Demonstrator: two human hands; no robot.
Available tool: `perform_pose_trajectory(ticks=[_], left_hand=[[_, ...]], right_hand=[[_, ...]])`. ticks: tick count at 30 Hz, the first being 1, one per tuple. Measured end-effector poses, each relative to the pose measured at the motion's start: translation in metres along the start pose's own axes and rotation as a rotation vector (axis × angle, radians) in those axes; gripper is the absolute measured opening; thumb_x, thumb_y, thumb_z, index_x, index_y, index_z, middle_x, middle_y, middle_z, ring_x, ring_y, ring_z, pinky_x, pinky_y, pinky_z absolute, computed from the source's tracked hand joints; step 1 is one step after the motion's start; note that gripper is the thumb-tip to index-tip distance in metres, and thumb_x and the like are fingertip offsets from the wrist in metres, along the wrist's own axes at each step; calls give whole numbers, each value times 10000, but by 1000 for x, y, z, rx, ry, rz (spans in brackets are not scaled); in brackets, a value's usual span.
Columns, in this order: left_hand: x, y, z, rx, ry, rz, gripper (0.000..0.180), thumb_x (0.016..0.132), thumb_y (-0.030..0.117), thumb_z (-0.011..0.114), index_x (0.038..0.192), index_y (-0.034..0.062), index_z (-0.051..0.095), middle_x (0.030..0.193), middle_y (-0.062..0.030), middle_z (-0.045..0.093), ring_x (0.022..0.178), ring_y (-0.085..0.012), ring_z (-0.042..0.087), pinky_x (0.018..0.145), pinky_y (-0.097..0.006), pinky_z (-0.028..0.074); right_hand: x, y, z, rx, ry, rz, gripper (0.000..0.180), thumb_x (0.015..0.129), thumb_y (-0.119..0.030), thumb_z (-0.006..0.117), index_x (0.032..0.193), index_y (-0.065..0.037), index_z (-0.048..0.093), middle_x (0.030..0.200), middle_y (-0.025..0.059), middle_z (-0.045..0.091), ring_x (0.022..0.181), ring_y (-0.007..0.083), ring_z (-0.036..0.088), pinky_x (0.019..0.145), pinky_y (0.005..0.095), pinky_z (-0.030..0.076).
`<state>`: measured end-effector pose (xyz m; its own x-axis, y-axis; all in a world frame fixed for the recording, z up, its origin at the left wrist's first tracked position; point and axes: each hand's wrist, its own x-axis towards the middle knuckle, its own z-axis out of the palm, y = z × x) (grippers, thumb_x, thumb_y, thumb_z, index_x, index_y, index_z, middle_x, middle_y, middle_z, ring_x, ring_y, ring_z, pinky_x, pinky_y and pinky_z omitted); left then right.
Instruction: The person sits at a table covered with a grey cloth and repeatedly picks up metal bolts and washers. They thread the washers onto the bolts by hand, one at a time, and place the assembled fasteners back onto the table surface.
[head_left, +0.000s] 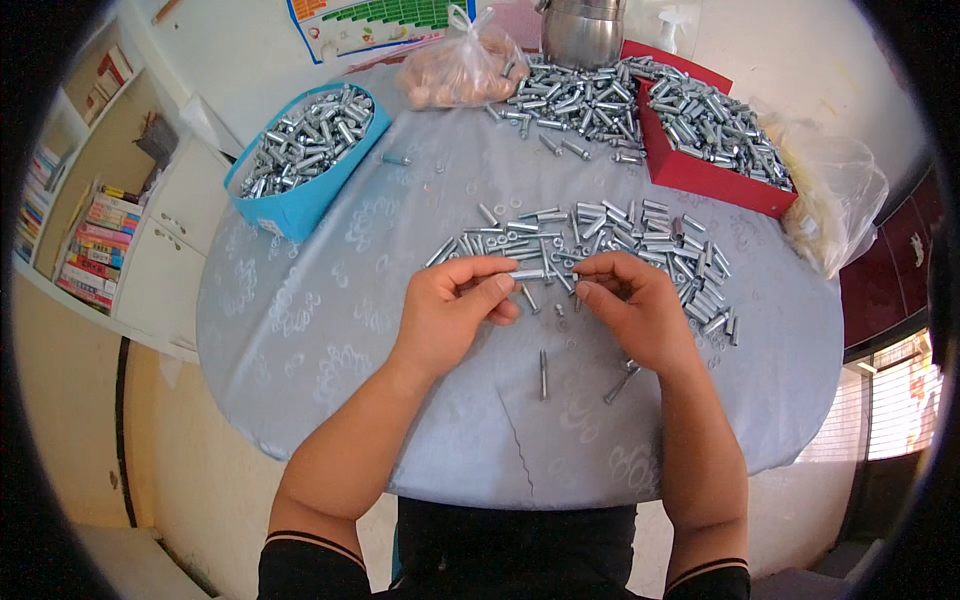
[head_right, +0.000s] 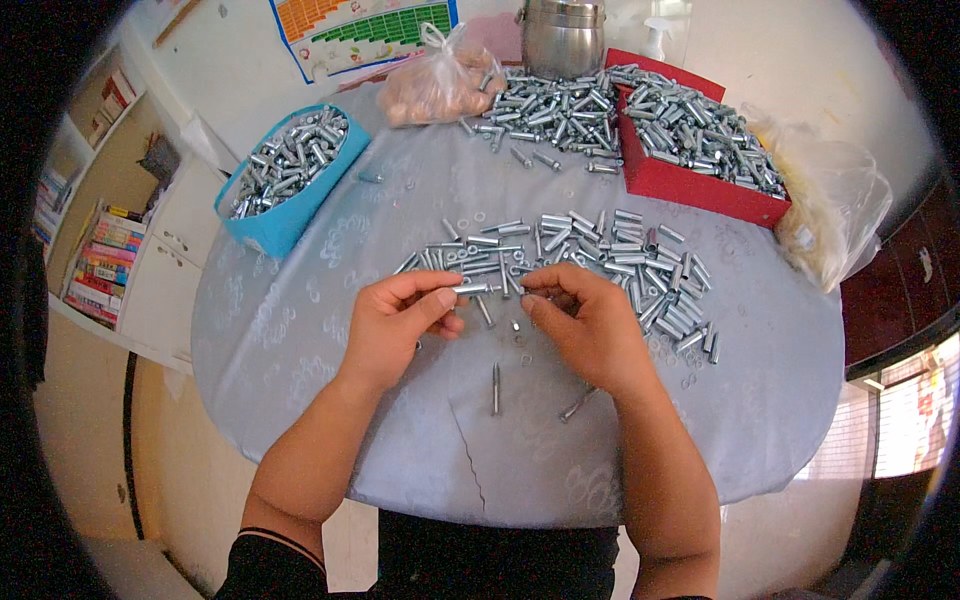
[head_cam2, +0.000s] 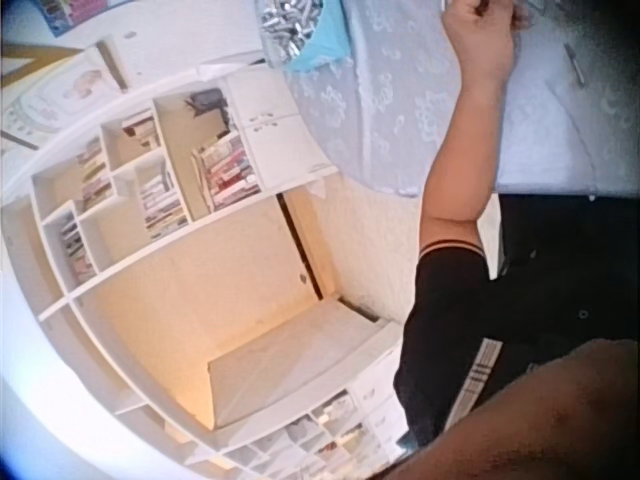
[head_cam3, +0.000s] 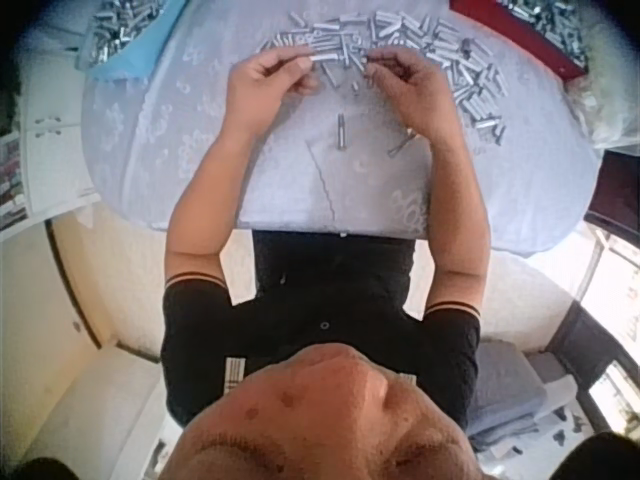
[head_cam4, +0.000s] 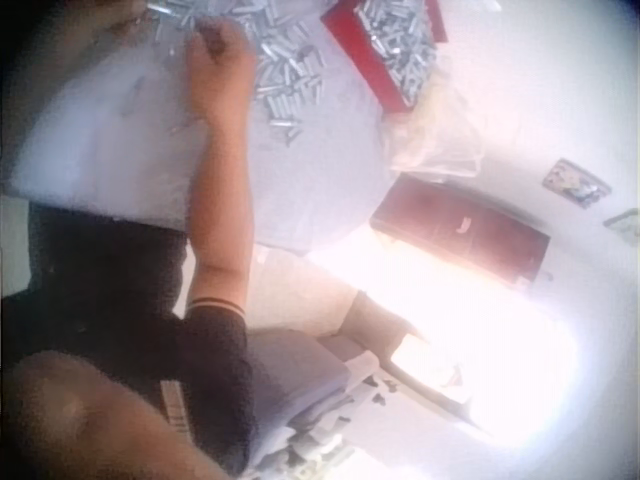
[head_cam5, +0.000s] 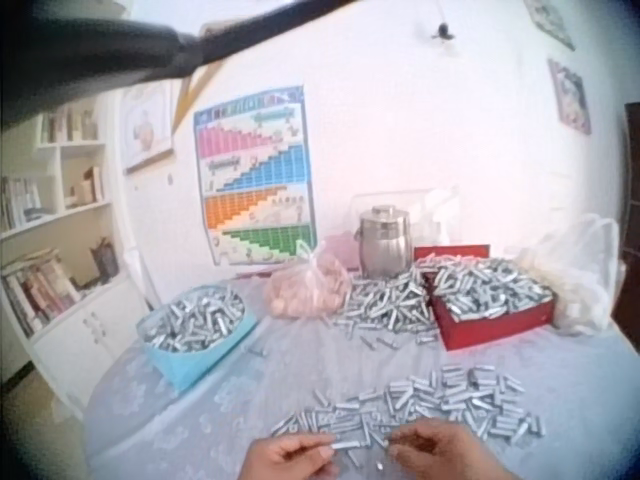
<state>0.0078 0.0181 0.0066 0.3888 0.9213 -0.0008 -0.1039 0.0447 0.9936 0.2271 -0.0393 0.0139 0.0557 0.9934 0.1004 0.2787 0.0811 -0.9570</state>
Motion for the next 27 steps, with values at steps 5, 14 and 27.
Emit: perform_pose_trajectory(ticks=[5,14,27], left_hand=[[-1,1,0,-1,-28,-20,224,911,63,615,1108,-37,651,921,-118,693,727,-162,671,641,-282,577],[-2,0,1,-12,-53,-16,220,916,50,603,1112,-43,646,934,-132,695,742,-178,681,658,-288,584],[-2,0,2,-3,-85,0,216,908,37,613,1106,-41,649,930,-135,698,747,-177,683,670,-294,586]], right_hand=[[-1,-2,7,143,11,1,213,874,-21,653,1086,-9,649,894,5,659,783,64,579,716,217,472],[-1,2,13,143,22,-7,199,862,-27,671,1061,-13,667,888,8,662,774,65,572,690,219,469],[-1,0,13,134,-18,33,170,887,-79,661,1040,-5,663,826,-13,626,716,55,525,634,210,433]])
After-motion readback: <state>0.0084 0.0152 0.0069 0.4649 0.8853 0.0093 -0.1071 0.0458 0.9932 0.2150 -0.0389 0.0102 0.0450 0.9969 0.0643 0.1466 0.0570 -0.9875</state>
